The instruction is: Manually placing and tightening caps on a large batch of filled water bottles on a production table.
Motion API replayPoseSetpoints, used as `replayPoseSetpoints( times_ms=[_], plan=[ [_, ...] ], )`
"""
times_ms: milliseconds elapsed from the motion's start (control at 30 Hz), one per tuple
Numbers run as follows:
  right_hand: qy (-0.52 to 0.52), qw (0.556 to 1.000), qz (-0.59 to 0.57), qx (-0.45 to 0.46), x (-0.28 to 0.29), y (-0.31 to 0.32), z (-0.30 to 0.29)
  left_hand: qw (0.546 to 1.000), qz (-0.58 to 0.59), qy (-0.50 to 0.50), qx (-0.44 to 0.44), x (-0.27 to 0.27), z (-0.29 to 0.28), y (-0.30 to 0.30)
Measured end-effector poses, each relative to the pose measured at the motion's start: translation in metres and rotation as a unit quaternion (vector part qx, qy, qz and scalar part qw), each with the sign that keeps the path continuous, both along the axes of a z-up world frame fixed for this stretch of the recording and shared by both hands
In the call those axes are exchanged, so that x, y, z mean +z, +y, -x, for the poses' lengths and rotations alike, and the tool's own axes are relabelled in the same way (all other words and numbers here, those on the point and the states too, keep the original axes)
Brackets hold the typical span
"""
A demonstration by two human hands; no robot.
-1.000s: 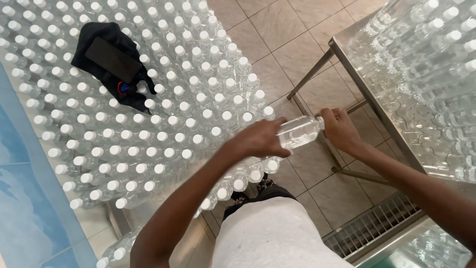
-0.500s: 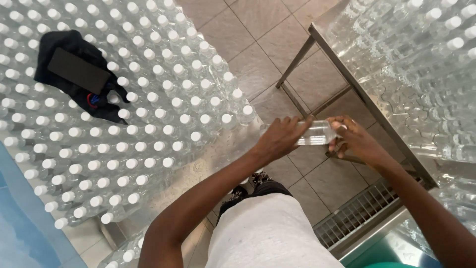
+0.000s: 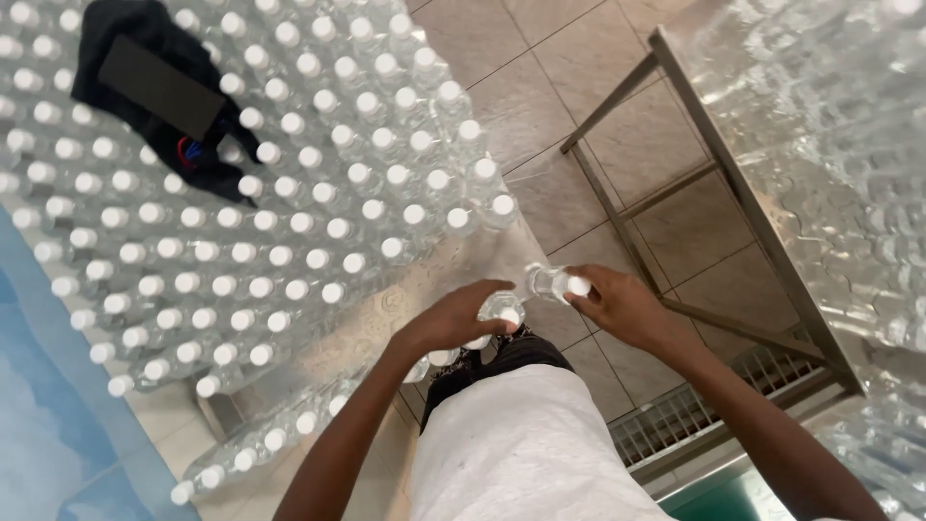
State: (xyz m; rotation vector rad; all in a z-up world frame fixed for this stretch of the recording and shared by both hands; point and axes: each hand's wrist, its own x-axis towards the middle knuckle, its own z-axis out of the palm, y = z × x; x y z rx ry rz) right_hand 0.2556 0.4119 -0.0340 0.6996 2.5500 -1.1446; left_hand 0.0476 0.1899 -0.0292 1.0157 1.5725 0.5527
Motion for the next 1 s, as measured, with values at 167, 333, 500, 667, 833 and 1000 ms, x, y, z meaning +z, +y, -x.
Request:
replayPoseSetpoints(
  times_ms=[167, 333, 500, 667, 833, 1000],
  plan=[
    [-0.013, 0.994, -0.015, 0.111, -0.006, -0.014, 0.012, 0.998, 0.002, -0.014, 0.053, -0.031, -0.023, -0.027],
    [-0.01, 0.983, -0.065, 0.171, -0.013, -0.026, 0.017, 0.997, -0.023, 0.026, 0.063, -0.047, -0.035, -0.031],
    [0.043, 0.974, -0.091, 0.203, -0.027, -0.032, 0.016, 0.997, -0.026, 0.038, 0.061, -0.036, -0.034, -0.03],
    [0.053, 0.976, -0.07, 0.199, -0.029, -0.029, 0.015, 0.996, -0.03, 0.031, 0.072, -0.021, -0.032, -0.028],
    [-0.006, 0.975, -0.039, 0.217, -0.015, -0.024, 0.024, 0.996, -0.031, 0.019, 0.076, -0.03, -0.033, -0.031],
    [-0.094, 0.961, -0.026, 0.257, 0.022, -0.014, 0.041, 0.99, -0.038, 0.017, 0.134, -0.024, -0.036, -0.044]
  ],
)
